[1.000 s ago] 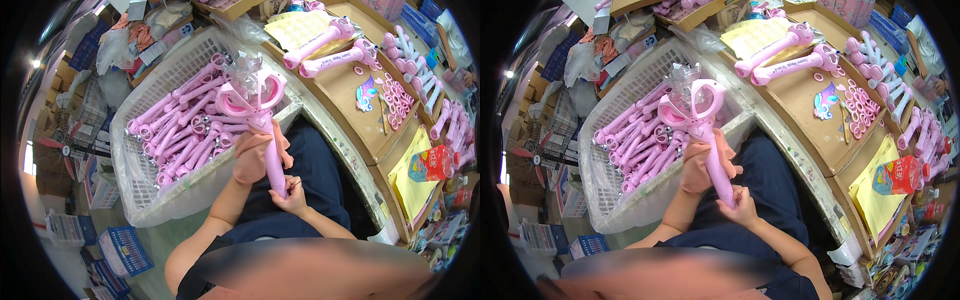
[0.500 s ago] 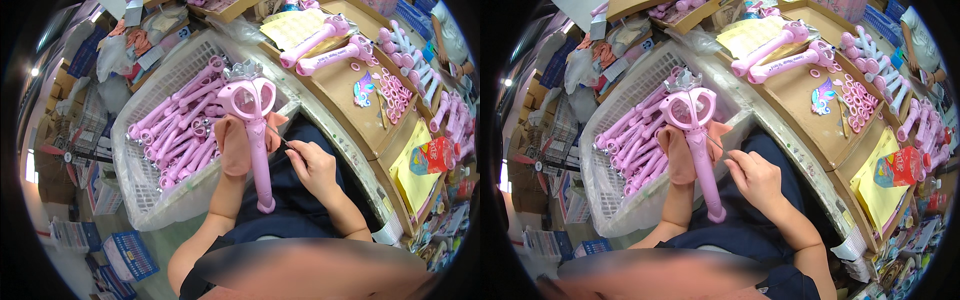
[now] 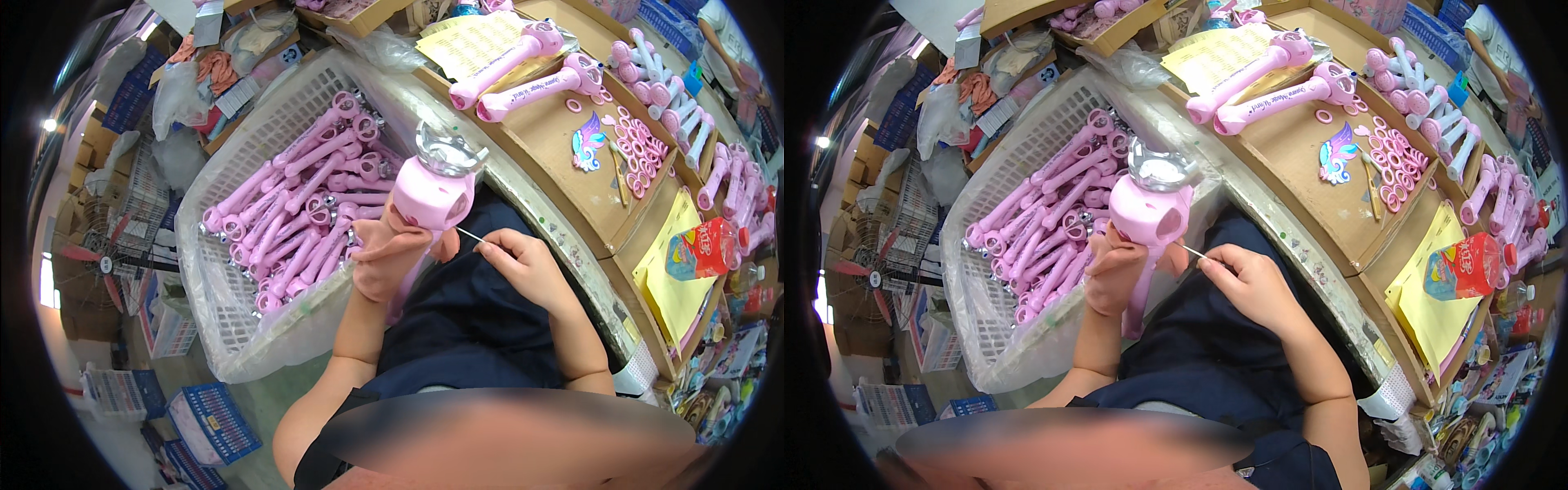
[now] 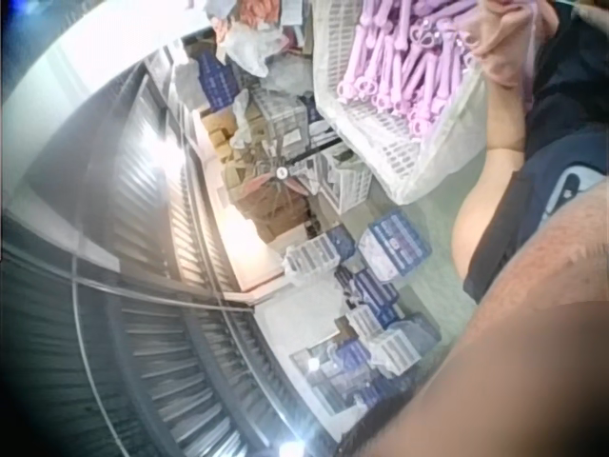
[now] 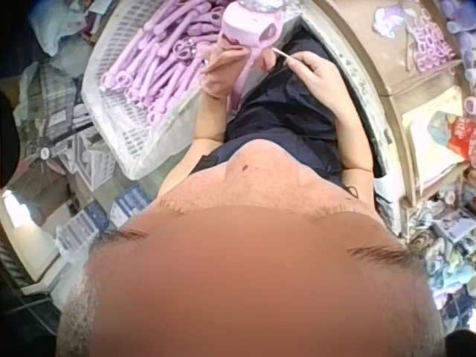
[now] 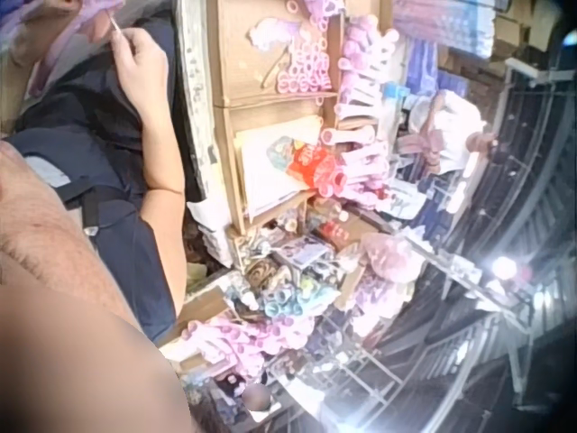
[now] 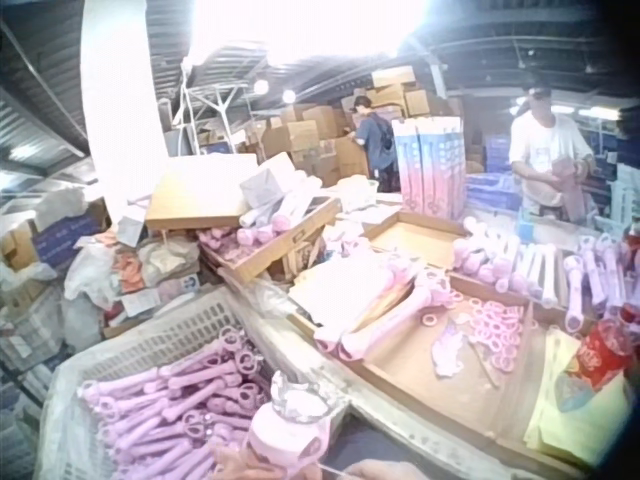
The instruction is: The person assembles pink toy wands by inserting a small metal pin into the wand head, attaching a decorative wing piece, and testing the light function. They repeat this process for multiple wands, placing finished units on the table.
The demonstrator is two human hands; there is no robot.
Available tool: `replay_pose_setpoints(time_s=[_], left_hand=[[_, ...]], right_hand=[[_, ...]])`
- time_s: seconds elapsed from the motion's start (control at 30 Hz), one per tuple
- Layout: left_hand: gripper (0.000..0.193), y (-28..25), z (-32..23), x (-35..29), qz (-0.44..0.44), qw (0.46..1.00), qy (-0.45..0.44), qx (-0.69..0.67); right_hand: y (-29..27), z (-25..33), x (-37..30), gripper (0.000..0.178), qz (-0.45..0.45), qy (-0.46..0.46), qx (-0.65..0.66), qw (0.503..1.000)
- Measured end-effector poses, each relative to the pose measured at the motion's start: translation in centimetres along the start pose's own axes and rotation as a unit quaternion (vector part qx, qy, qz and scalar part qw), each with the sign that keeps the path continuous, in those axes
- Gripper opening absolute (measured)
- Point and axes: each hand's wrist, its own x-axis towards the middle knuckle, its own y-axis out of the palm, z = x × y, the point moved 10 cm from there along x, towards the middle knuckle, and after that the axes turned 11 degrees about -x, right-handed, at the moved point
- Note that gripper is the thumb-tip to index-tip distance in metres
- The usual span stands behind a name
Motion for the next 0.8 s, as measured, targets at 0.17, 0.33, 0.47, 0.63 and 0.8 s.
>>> replay_pose_setpoints(time_s=[0.17, 0.33, 0.47, 0.63, 0.8], left_hand=[[0.029, -3.6, 0.0, -0.4, -0.147, 0.937, 0.020, -0.316], [0.027, -2.8, 2.2, 0.0, -0.107, 0.783, -0.164, -0.590], [0.015, -5.9, 1.7, 0.6, -0.161, 0.837, -0.088, -0.515], [0.010, -7.2, 0.9, 0.6, -0.233, 0.880, -0.010, -0.414], [0.012, -5.1, 1.4, 0.3, -0.182, 0.813, -0.049, -0.551]], right_hand=[[1.5, -2.2, 0.4, 0.023, 0.095, 0.036, 0.038, 0.994], [-0.9, 1.5, -0.5, 0.019, -0.085, -0.093, -0.160, 0.979], [-1.1, 3.6, -1.9, 0.017, -0.148, -0.126, -0.305, 0.933], [-1.6, 5.2, -3.0, 0.015, -0.225, -0.187, -0.368, 0.883], [-1.7, 5.1, -3.7, 0.016, -0.288, -0.204, -0.353, 0.866]])
